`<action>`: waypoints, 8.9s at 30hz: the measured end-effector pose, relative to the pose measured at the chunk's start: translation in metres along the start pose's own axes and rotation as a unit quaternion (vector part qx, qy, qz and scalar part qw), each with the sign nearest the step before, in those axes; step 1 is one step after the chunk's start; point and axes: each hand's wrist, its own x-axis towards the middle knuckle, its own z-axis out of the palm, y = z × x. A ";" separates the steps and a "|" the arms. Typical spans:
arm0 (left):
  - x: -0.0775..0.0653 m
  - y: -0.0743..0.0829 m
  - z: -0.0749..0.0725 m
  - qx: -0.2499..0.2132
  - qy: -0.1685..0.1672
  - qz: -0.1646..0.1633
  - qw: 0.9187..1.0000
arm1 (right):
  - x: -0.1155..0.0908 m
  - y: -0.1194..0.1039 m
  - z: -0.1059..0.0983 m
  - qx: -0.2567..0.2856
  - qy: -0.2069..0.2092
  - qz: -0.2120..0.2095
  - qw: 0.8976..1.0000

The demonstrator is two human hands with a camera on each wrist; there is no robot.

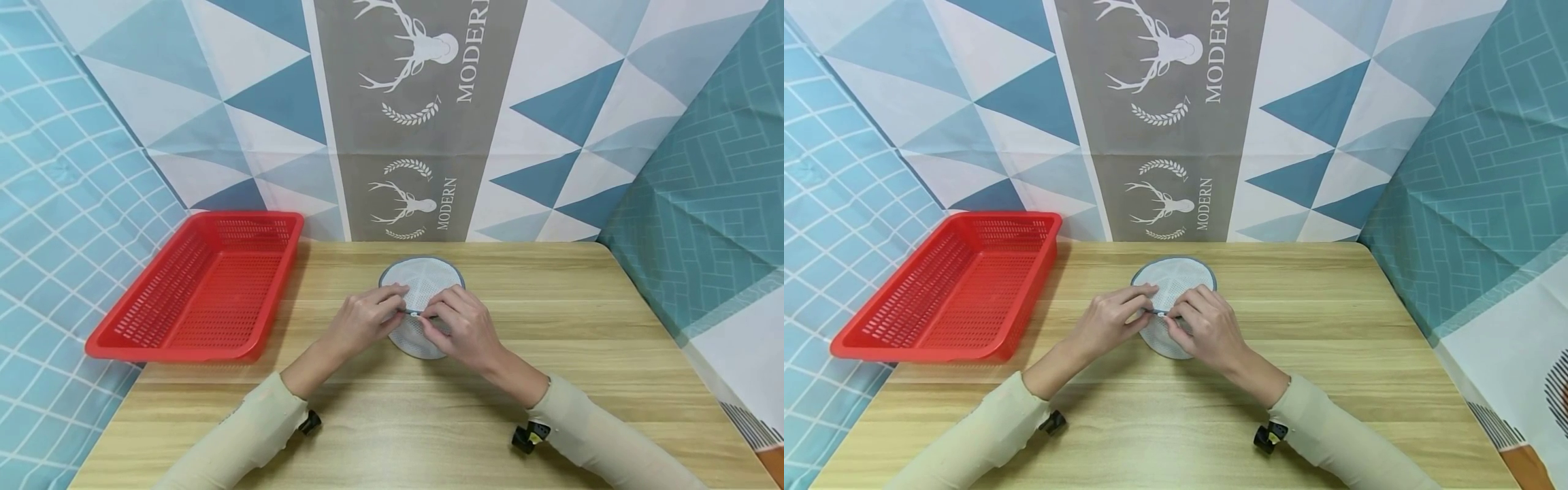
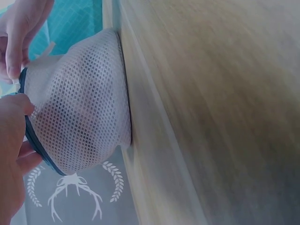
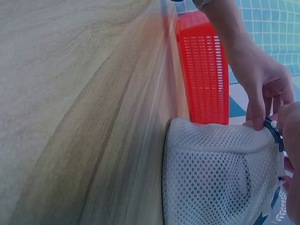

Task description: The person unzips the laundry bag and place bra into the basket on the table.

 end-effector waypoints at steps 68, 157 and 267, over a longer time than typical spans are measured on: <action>0.001 -0.016 -0.016 -0.030 -0.006 -0.060 0.998 | 0.009 0.011 -0.016 0.011 0.021 -0.001 1.000; -0.015 -0.030 -0.014 0.043 -0.147 -0.103 0.983 | -0.010 0.017 -0.017 -0.048 -0.106 -0.048 0.992; -0.015 -0.006 -0.018 0.025 -0.116 -0.055 0.991 | -0.016 0.066 -0.019 -0.044 -0.108 -0.024 0.993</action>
